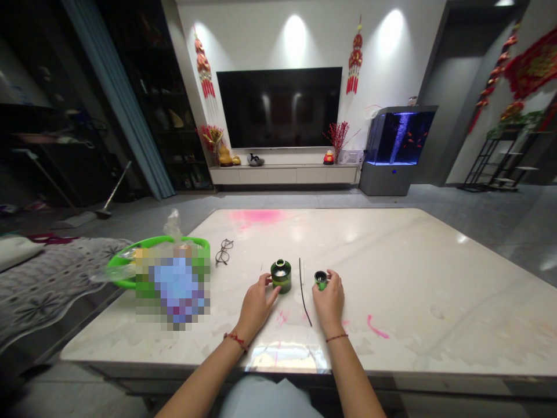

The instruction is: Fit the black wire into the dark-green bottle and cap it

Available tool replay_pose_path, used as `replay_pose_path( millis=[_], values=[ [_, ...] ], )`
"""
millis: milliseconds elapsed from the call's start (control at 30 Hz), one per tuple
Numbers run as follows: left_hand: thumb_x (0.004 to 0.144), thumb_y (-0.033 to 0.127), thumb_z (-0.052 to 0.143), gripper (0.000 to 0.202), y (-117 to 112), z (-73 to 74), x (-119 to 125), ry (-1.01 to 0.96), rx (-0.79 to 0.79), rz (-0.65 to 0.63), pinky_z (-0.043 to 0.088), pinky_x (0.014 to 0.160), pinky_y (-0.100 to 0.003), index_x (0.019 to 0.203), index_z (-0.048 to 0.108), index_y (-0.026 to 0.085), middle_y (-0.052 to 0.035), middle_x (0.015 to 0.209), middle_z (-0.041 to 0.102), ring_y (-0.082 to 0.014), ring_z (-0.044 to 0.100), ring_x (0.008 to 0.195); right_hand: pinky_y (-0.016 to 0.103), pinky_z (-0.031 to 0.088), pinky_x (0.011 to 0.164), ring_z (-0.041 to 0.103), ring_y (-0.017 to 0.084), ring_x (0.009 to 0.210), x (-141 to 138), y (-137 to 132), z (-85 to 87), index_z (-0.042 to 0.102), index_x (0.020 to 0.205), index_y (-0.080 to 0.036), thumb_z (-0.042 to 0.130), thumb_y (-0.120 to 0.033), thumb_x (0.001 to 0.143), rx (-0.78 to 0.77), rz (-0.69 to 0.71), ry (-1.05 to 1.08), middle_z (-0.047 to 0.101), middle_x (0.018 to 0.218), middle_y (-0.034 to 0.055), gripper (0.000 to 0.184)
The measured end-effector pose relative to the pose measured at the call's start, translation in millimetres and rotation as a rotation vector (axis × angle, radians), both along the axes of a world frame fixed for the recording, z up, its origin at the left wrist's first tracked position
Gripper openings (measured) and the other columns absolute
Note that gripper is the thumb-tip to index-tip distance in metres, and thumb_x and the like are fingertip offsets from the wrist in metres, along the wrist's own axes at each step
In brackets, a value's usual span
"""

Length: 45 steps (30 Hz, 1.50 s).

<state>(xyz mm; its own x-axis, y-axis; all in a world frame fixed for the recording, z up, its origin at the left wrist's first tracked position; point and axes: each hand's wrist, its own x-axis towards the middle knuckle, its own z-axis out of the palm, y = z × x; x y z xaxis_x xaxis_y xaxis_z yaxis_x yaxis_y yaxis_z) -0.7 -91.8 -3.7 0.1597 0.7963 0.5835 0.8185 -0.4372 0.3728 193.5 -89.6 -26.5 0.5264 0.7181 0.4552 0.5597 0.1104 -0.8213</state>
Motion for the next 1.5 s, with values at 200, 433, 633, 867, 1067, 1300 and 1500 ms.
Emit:
replay_pose_path(
  millis=[200,433,633,867,1067,1300,1500],
  values=[
    [0.082,0.035,0.053,0.027,-1,2.5,1,0.023,-0.013,0.019,0.049,0.071,-0.036,0.101,0.048,0.017,-0.0071,0.086,0.067,-0.022,0.064,0.079,0.036,0.044,0.077,0.056,0.025,0.085,1,-2,2.3,0.053,0.103,-0.016,0.05,-0.024,0.067,-0.054,0.02,-0.085,0.058,0.095,0.0116,0.037],
    [0.082,0.035,0.054,0.025,-1,3.3,1,0.008,-0.016,0.014,0.048,0.071,-0.036,0.099,0.049,0.017,-0.0071,0.085,0.067,-0.0221,0.063,0.079,0.037,0.044,0.077,0.056,0.025,0.084,0,-1,1.1,0.053,0.103,-0.017,0.05,-0.023,0.067,-0.054,0.015,-0.083,0.058,0.094,0.0106,0.037],
    [0.082,0.034,0.054,0.025,-2,4.1,1,-0.019,-0.01,0.001,0.048,0.072,-0.036,0.1,0.049,0.018,-0.0067,0.086,0.067,-0.0216,0.064,0.079,0.043,0.04,0.087,0.051,0.029,0.098,-4,-5,12.2,0.053,0.103,-0.014,0.052,-0.025,0.069,0.053,0.0,-0.139,0.057,0.099,0.015,0.035],
    [0.082,0.035,0.053,0.025,-3,5.8,2,-0.014,-0.026,0.014,0.048,0.072,-0.036,0.099,0.049,0.018,-0.0067,0.086,0.067,-0.0216,0.064,0.08,0.035,0.047,0.074,0.057,0.02,0.076,-12,-12,24.1,0.054,0.097,-0.018,0.047,-0.025,0.077,0.113,0.209,-0.038,0.06,0.081,0.0068,0.022],
    [0.082,0.035,0.052,0.023,-4,8.6,3,-0.009,-0.06,0.018,0.048,0.074,-0.037,0.097,0.049,0.017,-0.0075,0.087,0.066,-0.0225,0.063,0.081,0.028,0.044,0.063,0.054,0.016,0.061,-19,-17,24.0,0.056,0.094,-0.019,0.045,-0.025,0.08,0.003,0.33,-0.115,0.058,0.067,0.0019,0.019],
    [0.082,0.035,0.05,0.021,-6,10.7,3,-0.013,-0.099,0.034,0.046,0.076,-0.036,0.093,0.051,0.017,-0.0076,0.087,0.066,-0.0215,0.061,0.083,0.026,0.037,0.061,0.055,0.016,0.063,-20,-17,20.4,0.06,0.069,-0.019,0.047,-0.03,0.081,-0.231,0.276,-0.388,0.061,0.065,0.0028,0.021],
    [0.082,0.034,0.05,0.02,-5,9.5,3,-0.002,-0.091,0.035,0.045,0.077,-0.037,0.093,0.05,0.017,-0.0072,0.087,0.064,-0.0214,0.06,0.083,0.028,0.037,0.065,0.056,0.019,0.069,-22,-18,20.1,0.065,0.07,-0.018,0.057,-0.033,0.076,-0.275,0.199,-0.527,0.062,0.07,0.0049,0.019]
  ],
)
